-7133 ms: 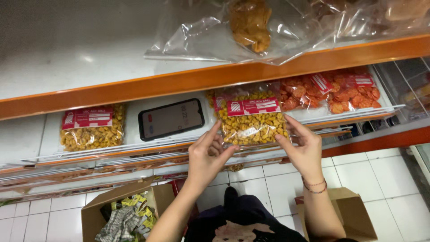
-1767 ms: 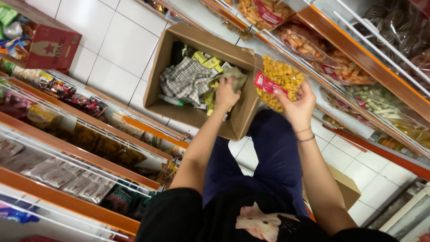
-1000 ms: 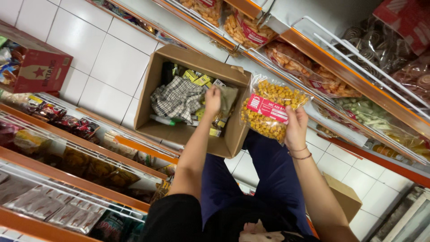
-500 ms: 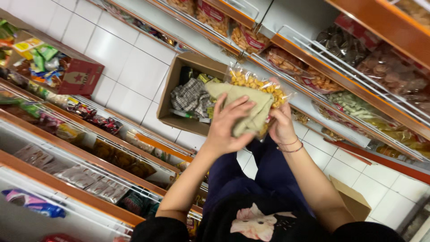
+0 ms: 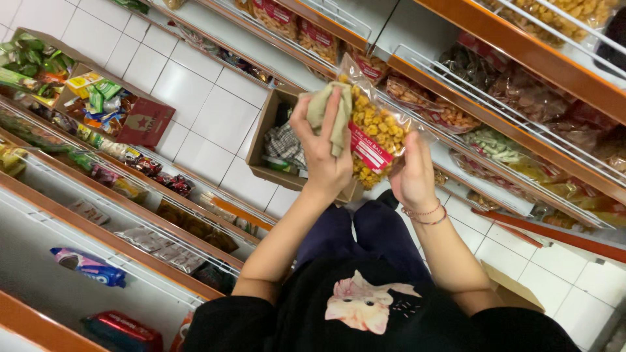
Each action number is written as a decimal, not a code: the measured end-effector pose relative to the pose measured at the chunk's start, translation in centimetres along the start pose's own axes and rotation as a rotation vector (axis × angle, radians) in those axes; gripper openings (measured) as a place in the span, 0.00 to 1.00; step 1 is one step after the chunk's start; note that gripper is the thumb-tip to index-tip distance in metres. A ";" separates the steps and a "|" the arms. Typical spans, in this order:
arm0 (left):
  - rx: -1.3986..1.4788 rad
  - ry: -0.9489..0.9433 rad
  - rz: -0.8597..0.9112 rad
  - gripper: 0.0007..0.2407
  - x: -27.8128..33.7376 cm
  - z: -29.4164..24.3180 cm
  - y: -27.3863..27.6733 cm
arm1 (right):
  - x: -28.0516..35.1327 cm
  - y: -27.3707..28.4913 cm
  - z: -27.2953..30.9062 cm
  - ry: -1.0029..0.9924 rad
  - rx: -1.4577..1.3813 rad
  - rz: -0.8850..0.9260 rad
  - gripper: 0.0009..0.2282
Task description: The person removes snack bags and milk cartons from a cardboard box, wipes them with a cloth, scans them with a handheld scanner, and places them onto convenience store shelves.
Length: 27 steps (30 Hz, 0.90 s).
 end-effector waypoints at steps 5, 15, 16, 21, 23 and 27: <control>-0.031 -0.527 0.041 0.23 0.3 -7.6 0.4 | 1.2 -0.6 0.4 0.054 0.095 0.034 0.23; -0.026 -0.047 0.015 0.21 -2.4 -4.2 -0.3 | 2.0 -3.3 1.9 0.054 0.055 0.100 0.29; -0.058 -0.152 0.052 0.22 -2.3 -5.4 -0.7 | 1.6 -3.6 2.3 0.048 0.045 0.097 0.29; -0.047 -0.400 0.141 0.23 -2.4 -8.0 -1.2 | 0.0 -4.7 4.2 -0.038 -0.074 0.114 0.31; -0.064 -0.566 0.150 0.22 -1.6 -9.4 -1.4 | -0.8 -4.7 5.4 -0.085 -0.126 0.143 0.29; -0.110 -0.656 0.242 0.20 1.0 -9.4 -2.1 | -2.6 -5.5 6.8 -0.170 -0.211 0.269 0.27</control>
Point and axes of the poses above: each hand's wrist, its own x-axis away from the middle knuckle, its own y-axis out of the back of the hand, z = x × y, the point moved 10 cm from there along -x, towards the middle knuckle, and after that the axes turned 10 degrees about -x, right-handed, at the moved point
